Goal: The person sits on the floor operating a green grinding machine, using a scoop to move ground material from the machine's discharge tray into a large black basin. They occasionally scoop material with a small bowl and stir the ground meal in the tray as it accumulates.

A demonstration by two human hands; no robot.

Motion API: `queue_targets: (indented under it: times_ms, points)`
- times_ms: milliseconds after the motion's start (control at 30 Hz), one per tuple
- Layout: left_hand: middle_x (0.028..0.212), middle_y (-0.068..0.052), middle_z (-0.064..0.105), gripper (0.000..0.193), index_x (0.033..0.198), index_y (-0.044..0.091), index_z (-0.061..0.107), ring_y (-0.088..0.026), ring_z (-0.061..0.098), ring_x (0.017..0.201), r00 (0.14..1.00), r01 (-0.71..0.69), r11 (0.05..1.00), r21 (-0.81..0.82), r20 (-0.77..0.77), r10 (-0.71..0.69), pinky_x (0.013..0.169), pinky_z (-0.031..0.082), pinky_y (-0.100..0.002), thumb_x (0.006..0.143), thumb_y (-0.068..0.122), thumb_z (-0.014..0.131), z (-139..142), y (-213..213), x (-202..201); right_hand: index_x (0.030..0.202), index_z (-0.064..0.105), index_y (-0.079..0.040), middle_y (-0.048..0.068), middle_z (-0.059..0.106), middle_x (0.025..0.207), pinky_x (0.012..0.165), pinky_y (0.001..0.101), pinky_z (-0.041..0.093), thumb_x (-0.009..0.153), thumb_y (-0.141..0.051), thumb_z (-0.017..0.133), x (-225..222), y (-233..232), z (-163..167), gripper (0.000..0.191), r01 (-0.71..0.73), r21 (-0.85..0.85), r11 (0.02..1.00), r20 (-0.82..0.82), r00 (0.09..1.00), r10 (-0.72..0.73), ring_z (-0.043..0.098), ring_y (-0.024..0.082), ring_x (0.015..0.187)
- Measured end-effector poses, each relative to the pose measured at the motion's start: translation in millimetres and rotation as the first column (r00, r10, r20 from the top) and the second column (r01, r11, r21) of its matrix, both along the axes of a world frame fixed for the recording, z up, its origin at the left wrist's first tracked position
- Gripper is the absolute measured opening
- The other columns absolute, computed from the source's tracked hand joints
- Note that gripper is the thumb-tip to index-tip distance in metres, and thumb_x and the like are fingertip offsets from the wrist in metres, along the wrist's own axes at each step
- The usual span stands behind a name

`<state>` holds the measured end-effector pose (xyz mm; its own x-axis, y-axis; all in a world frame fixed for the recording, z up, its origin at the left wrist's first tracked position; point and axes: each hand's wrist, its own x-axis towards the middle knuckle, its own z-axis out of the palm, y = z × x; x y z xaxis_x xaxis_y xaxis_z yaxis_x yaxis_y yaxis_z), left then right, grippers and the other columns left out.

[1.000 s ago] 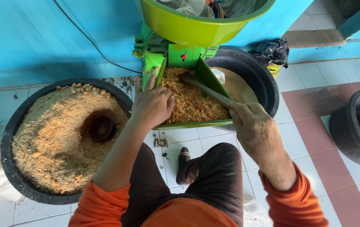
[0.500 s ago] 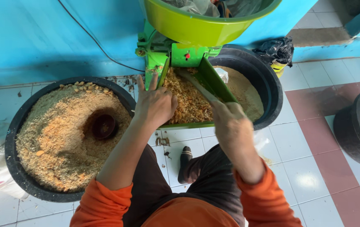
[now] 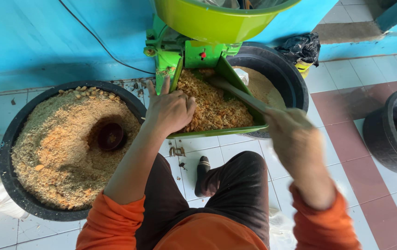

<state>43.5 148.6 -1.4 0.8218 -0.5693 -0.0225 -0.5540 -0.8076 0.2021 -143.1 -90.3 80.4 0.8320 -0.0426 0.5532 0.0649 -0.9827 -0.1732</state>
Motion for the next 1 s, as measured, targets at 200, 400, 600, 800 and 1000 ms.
queue_targets:
  times_ms: [200,400,600,800,1000]
  points:
    - [0.140,-0.013,0.060,0.055,0.114,0.004,0.072,-0.044,0.025,0.149,0.984,0.037,0.996,-0.086,0.175,-0.021,0.111,0.012,-0.081,0.103,0.040,0.033,-6.2,0.8,-2.5,0.116,0.075,-0.005,0.013,0.072,0.092,0.061,0.0333,0.059,0.099,-0.013,0.072,68.3,9.6,-59.3,0.019,-0.096,0.000,0.995,-0.047,0.994,0.096,0.071,0.023,0.073]
    - [0.149,-0.010,0.053,0.057,0.129,0.007,0.067,-0.044,0.020,0.152,0.998,0.022,0.999,-0.048,0.065,-0.019,0.113,0.010,-0.080,0.103,0.041,0.030,-9.9,-0.9,3.0,0.111,0.075,-0.005,0.013,0.071,0.093,0.064,0.0359,0.058,0.099,-0.011,0.073,15.5,5.1,-7.0,0.014,-0.052,0.059,0.997,0.039,0.998,0.050,0.070,0.024,0.075]
    - [0.153,-0.007,0.050,0.057,0.131,0.008,0.067,-0.043,0.017,0.154,1.000,0.015,1.000,-0.021,0.027,-0.014,0.116,0.008,-0.079,0.103,0.041,0.030,-8.9,-1.9,3.4,0.110,0.074,-0.004,0.013,0.072,0.092,0.062,0.0352,0.058,0.099,-0.012,0.072,27.6,18.6,-13.4,0.015,-0.155,0.020,0.988,0.036,0.987,0.154,0.069,0.024,0.074]
    - [0.150,-0.008,0.053,0.074,0.134,0.012,0.068,-0.044,0.014,0.152,0.973,0.155,0.987,-0.032,0.180,-0.147,0.109,0.005,-0.084,0.094,0.066,0.035,0.7,-2.6,3.4,0.112,0.073,-0.005,0.011,0.071,0.093,0.060,0.0355,0.057,0.104,-0.012,0.070,47.8,13.2,4.3,0.012,-0.099,-0.057,0.993,0.009,0.995,0.100,0.069,0.026,0.074]
    - [0.147,0.006,0.056,0.053,0.129,0.030,0.069,-0.034,0.022,0.152,0.870,0.488,0.872,-0.044,0.104,-0.481,0.119,0.007,-0.073,0.092,0.064,0.052,12.2,-26.9,7.7,0.115,0.077,-0.007,0.012,0.071,0.093,0.066,0.0351,0.054,0.102,-0.011,0.074,-17.0,-37.9,63.5,0.013,-0.041,0.083,0.996,-0.047,0.998,0.045,0.070,0.023,0.075]
